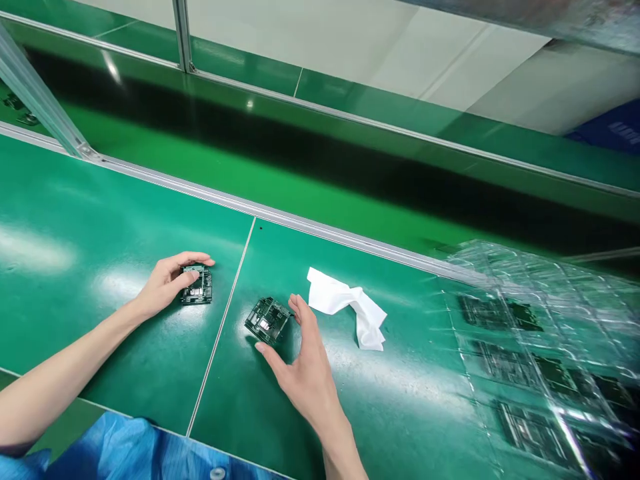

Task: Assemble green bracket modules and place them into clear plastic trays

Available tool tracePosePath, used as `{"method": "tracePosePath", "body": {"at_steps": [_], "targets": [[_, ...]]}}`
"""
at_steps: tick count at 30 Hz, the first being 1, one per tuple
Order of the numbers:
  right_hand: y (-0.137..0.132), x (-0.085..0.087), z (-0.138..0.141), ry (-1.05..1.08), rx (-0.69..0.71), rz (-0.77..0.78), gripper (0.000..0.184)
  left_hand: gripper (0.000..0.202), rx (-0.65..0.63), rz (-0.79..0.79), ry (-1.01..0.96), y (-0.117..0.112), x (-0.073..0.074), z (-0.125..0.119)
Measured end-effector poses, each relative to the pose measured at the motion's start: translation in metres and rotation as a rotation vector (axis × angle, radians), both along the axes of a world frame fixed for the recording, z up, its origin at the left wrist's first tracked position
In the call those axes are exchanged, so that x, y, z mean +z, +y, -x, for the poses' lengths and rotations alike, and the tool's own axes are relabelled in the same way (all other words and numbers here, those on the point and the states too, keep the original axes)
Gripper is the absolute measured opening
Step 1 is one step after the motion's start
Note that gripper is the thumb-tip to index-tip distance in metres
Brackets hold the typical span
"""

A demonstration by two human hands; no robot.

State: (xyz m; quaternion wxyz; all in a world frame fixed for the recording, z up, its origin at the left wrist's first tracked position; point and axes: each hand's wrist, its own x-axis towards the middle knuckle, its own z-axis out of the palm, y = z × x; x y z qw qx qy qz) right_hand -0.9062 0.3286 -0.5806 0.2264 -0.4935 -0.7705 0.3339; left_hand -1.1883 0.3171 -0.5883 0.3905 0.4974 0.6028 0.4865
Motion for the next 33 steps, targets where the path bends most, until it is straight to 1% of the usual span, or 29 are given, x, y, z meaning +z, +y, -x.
{"method": "tracePosePath", "body": {"at_steps": [4,9,11,13,14,16,18,20,21,24,26,30,33], "targets": [[-0.004,-0.001,0.003,-0.005,-0.008,0.040,0.073,0.029,0.000,0.023,0.026,-0.006,0.001,0.001],[-0.005,-0.001,0.006,-0.022,0.008,0.208,0.068,0.026,-0.030,-0.015,0.159,-0.009,-0.006,0.009],[-0.004,0.001,0.006,-0.015,0.003,0.240,0.066,0.026,-0.053,-0.024,0.214,-0.010,-0.005,0.010],[-0.003,0.004,0.007,-0.001,0.008,0.254,0.063,0.026,-0.036,-0.037,0.275,-0.015,0.002,0.006],[-0.003,0.005,0.006,0.004,0.019,0.251,0.060,0.027,0.003,-0.068,0.320,-0.019,0.007,0.002],[-0.002,0.007,0.006,0.012,0.060,0.230,0.057,0.034,0.120,-0.203,0.449,-0.032,0.020,-0.009],[-0.002,0.007,0.005,0.020,0.104,0.186,0.056,0.049,0.209,-0.376,0.584,-0.048,0.033,-0.020],[-0.003,0.006,0.005,0.033,0.138,0.131,0.057,0.062,0.209,-0.473,0.669,-0.064,0.041,-0.029],[-0.003,0.006,0.005,0.041,0.151,0.101,0.057,0.068,0.171,-0.479,0.687,-0.071,0.042,-0.033],[-0.005,0.006,0.006,0.060,0.179,0.017,0.055,0.078,0.061,-0.473,0.694,-0.089,0.035,-0.043],[-0.005,0.007,0.006,0.065,0.179,-0.026,0.054,0.079,0.043,-0.489,0.683,-0.099,0.027,-0.048],[-0.002,0.010,0.005,0.073,0.194,-0.061,0.052,0.078,0.092,-0.483,0.715,-0.111,0.013,-0.048],[0.003,0.010,0.003,0.075,0.229,-0.078,0.050,0.076,0.258,-0.441,0.805,-0.109,0.007,-0.034]]}}
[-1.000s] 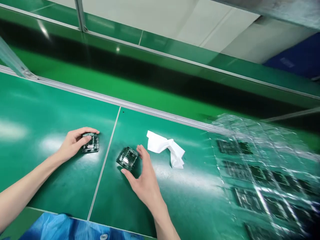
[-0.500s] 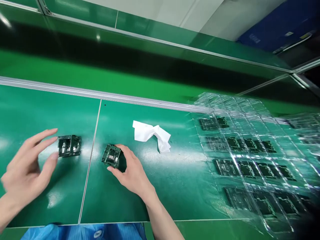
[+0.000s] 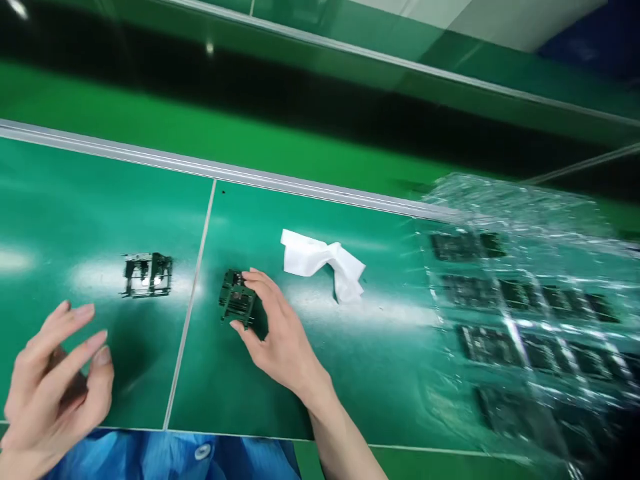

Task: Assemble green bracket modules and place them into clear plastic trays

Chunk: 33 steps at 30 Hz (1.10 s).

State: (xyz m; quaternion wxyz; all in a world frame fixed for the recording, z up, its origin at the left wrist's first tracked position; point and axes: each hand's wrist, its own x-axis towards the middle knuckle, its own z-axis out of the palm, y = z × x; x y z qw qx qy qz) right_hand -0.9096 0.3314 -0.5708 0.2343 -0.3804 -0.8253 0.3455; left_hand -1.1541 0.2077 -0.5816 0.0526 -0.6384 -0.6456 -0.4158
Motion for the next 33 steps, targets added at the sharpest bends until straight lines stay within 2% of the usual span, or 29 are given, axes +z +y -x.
{"method": "tracePosePath", "body": {"at_steps": [2,3,6,8,11,14,17,20,23,25,27,29,31,33], "targets": [[0.003,-0.001,-0.001,-0.011,0.018,-0.013,0.048,0.073,0.102,0.083,-0.020,0.007,-0.003,0.015],[0.005,-0.002,0.000,-0.021,0.026,-0.011,0.047,0.073,0.104,0.175,-0.067,0.012,-0.004,0.024],[0.012,-0.003,0.004,-0.050,0.039,0.057,0.047,0.079,-0.022,0.517,-0.264,0.030,-0.007,0.047],[0.018,-0.003,0.009,-0.061,0.060,0.120,0.048,0.087,-0.094,0.615,-0.340,0.044,-0.007,0.055],[0.027,-0.001,0.020,-0.059,0.088,0.155,0.050,0.086,-0.126,0.617,-0.373,0.064,-0.007,0.053],[0.032,0.000,0.031,-0.053,0.089,0.160,0.053,0.068,-0.132,0.588,-0.359,0.075,-0.006,0.043],[0.030,0.000,0.036,-0.049,0.109,0.162,0.053,0.053,-0.207,0.436,-0.264,0.074,-0.008,0.035],[0.027,-0.004,0.033,-0.064,0.135,0.167,0.052,0.047,-0.286,0.266,-0.170,0.068,-0.009,0.032],[0.028,-0.001,0.025,-0.149,0.144,0.142,0.065,0.050,-0.269,0.317,-0.209,0.064,-0.011,0.034],[0.032,0.012,0.026,-0.202,0.170,0.081,0.084,0.055,-0.200,0.431,-0.292,0.061,-0.015,0.038],[0.041,0.031,0.040,-0.222,0.212,-0.065,0.093,0.061,-0.116,0.508,-0.390,0.059,-0.023,0.042],[0.058,0.049,0.069,-0.253,0.263,-0.312,0.085,0.066,-0.066,0.519,-0.495,0.059,-0.035,0.043],[0.080,0.064,0.105,-0.363,0.307,-0.581,0.068,0.070,-0.071,0.504,-0.564,0.060,-0.047,0.041],[0.099,0.077,0.142,-0.491,0.335,-0.752,0.055,0.069,-0.094,0.478,-0.568,0.065,-0.054,0.036]]}}
